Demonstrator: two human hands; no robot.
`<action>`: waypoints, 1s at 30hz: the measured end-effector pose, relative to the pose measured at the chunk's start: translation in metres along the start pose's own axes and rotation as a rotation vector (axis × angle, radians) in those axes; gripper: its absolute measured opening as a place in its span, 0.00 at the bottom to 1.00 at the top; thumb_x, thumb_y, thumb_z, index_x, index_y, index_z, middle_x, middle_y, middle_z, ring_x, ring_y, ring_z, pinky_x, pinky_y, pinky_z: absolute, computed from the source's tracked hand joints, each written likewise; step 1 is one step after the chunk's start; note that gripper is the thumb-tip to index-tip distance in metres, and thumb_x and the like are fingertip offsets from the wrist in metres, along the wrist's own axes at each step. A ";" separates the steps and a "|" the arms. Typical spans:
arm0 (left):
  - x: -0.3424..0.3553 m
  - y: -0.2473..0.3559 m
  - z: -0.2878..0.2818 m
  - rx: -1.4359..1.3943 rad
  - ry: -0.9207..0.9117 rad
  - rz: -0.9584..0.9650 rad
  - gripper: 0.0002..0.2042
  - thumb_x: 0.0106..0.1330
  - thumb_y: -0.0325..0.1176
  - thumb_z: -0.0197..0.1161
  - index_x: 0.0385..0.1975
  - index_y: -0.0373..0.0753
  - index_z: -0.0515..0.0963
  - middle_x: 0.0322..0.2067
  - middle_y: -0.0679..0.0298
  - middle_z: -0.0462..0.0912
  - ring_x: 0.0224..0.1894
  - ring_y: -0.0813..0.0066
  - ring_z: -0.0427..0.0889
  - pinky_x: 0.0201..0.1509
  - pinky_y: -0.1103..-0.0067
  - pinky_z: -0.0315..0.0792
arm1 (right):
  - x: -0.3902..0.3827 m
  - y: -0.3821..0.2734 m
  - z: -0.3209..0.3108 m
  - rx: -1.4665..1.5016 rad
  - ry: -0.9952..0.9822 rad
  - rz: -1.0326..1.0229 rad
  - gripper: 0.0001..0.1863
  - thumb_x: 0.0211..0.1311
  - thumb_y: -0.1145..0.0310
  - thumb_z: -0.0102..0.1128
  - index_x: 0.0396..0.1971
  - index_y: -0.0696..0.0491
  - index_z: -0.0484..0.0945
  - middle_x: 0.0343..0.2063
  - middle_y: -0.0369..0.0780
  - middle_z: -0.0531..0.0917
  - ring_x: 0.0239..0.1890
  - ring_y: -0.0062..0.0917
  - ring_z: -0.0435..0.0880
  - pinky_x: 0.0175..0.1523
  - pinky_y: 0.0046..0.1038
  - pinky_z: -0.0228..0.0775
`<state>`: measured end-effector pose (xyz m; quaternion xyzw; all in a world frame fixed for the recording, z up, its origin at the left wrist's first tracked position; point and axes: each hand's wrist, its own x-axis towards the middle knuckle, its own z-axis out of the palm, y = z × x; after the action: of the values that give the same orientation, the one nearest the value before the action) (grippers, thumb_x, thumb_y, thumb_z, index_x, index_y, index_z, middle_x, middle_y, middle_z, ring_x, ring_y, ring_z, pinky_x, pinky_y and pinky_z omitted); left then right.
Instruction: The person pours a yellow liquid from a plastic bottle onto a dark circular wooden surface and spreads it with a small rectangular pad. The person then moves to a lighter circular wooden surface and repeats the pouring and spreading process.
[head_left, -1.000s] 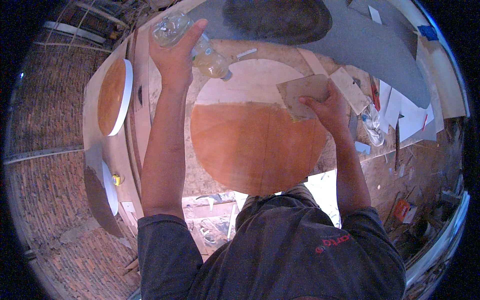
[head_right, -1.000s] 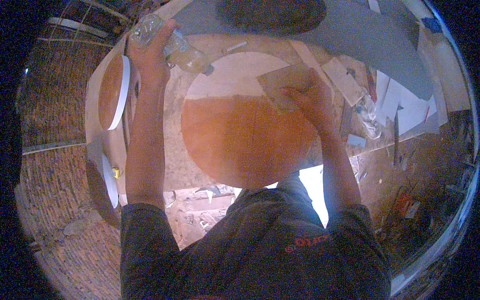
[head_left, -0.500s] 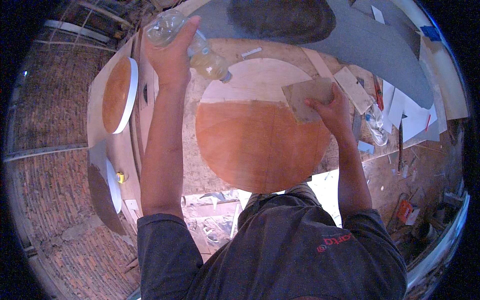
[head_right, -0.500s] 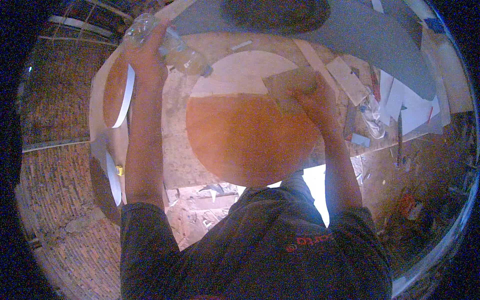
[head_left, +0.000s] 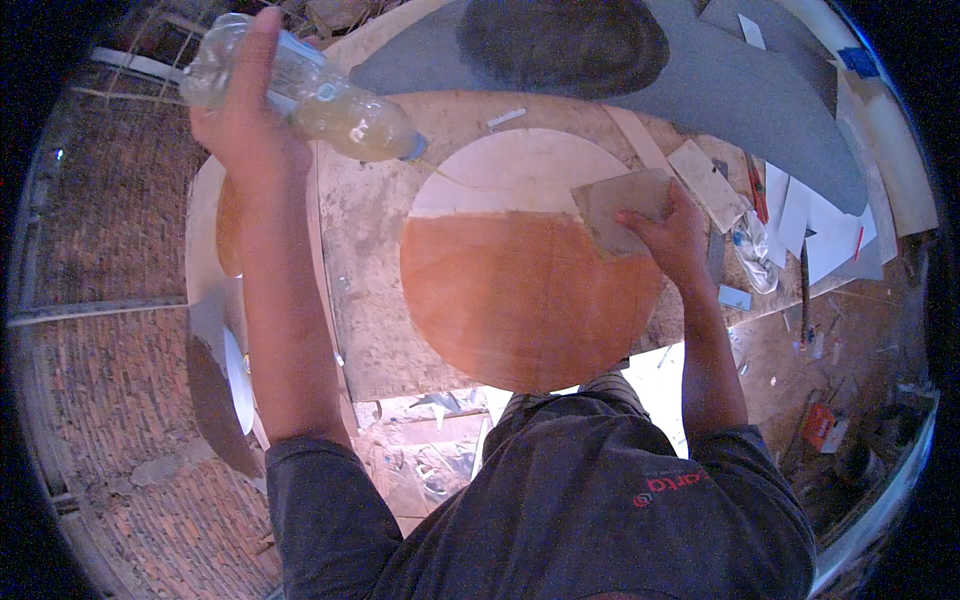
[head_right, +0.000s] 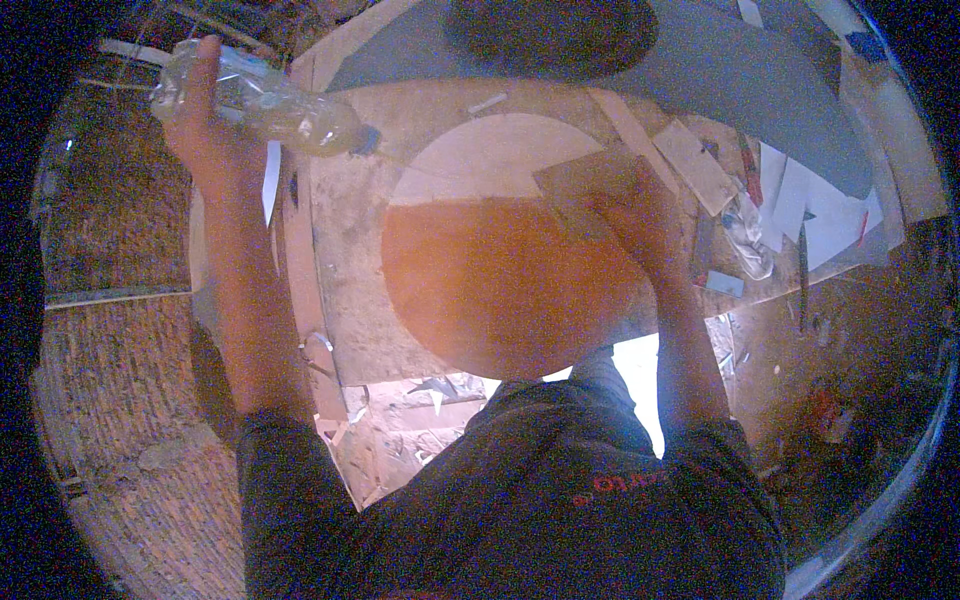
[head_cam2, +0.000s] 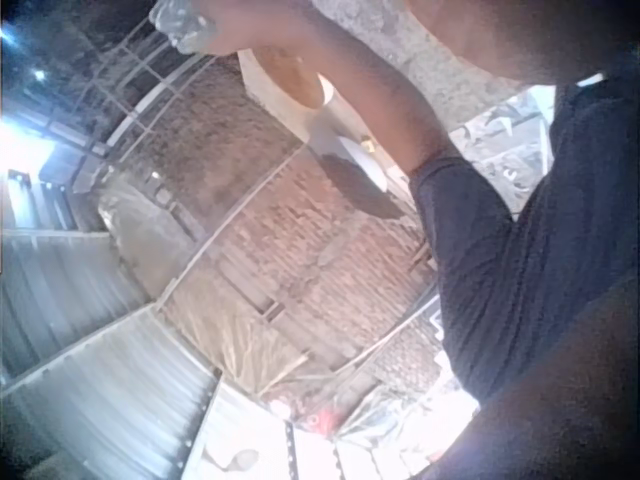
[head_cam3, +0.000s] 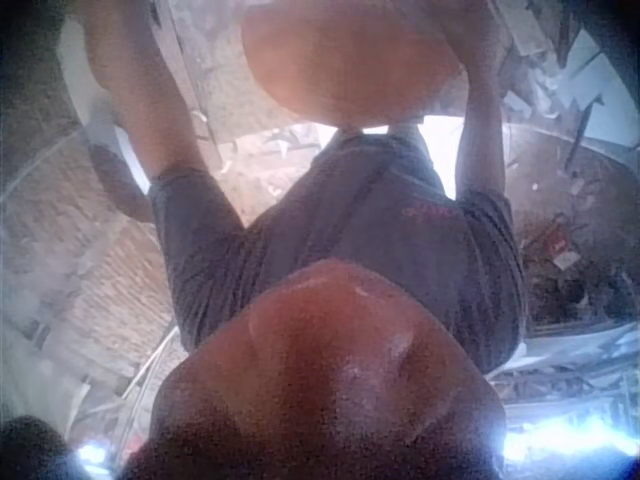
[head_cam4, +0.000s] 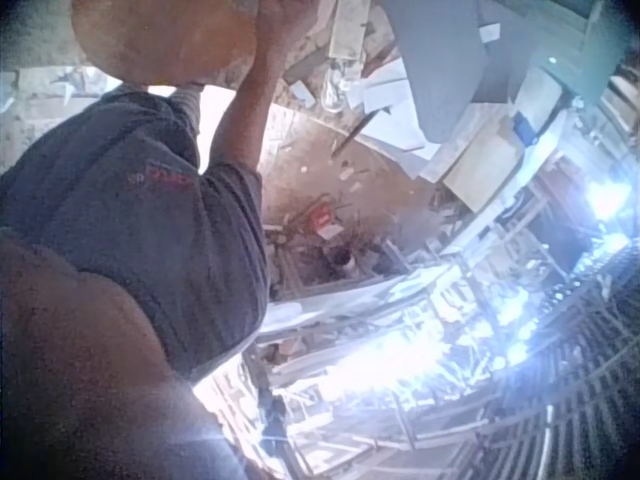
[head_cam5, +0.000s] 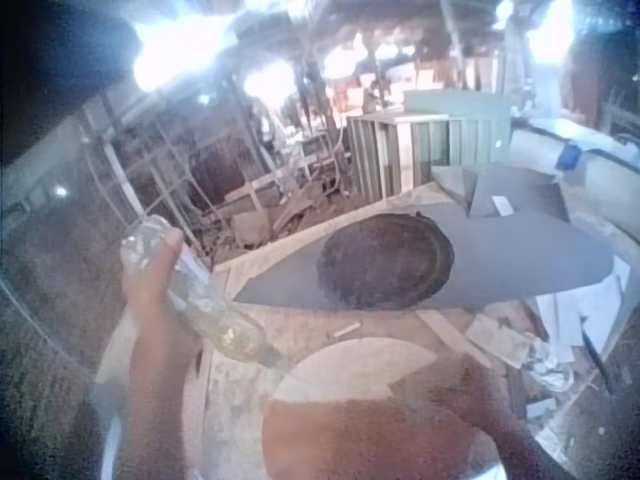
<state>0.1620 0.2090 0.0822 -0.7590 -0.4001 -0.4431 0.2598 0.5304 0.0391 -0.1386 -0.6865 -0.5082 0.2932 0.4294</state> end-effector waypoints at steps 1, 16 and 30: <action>0.008 -0.001 -0.005 -0.104 0.015 -0.084 0.32 0.50 0.19 0.75 0.59 0.49 0.81 0.52 0.57 0.83 0.54 0.56 0.84 0.58 0.67 0.79 | -0.001 0.001 -0.001 -0.031 0.005 -0.015 0.28 0.48 0.63 0.83 0.46 0.59 0.80 0.39 0.46 0.89 0.41 0.32 0.89 0.48 0.35 0.79; 0.094 0.033 -0.077 -0.918 0.225 -0.629 0.20 0.66 0.37 0.68 0.52 0.31 0.77 0.44 0.50 0.84 0.45 0.49 0.87 0.49 0.57 0.84 | -0.008 0.001 -0.007 0.030 0.003 0.042 0.28 0.48 0.65 0.83 0.48 0.59 0.79 0.40 0.44 0.89 0.42 0.30 0.89 0.49 0.34 0.80; 0.113 0.020 -0.095 -1.028 0.027 -0.726 0.21 0.62 0.33 0.73 0.52 0.31 0.77 0.43 0.50 0.85 0.45 0.54 0.88 0.49 0.61 0.83 | -0.010 0.043 -0.012 -0.134 0.072 -0.032 0.30 0.48 0.66 0.83 0.49 0.61 0.79 0.41 0.46 0.88 0.45 0.32 0.88 0.51 0.34 0.79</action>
<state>0.1672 0.1695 0.2255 -0.5971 -0.3647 -0.6483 -0.3004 0.5572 0.0214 -0.1716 -0.7156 -0.5220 0.2267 0.4050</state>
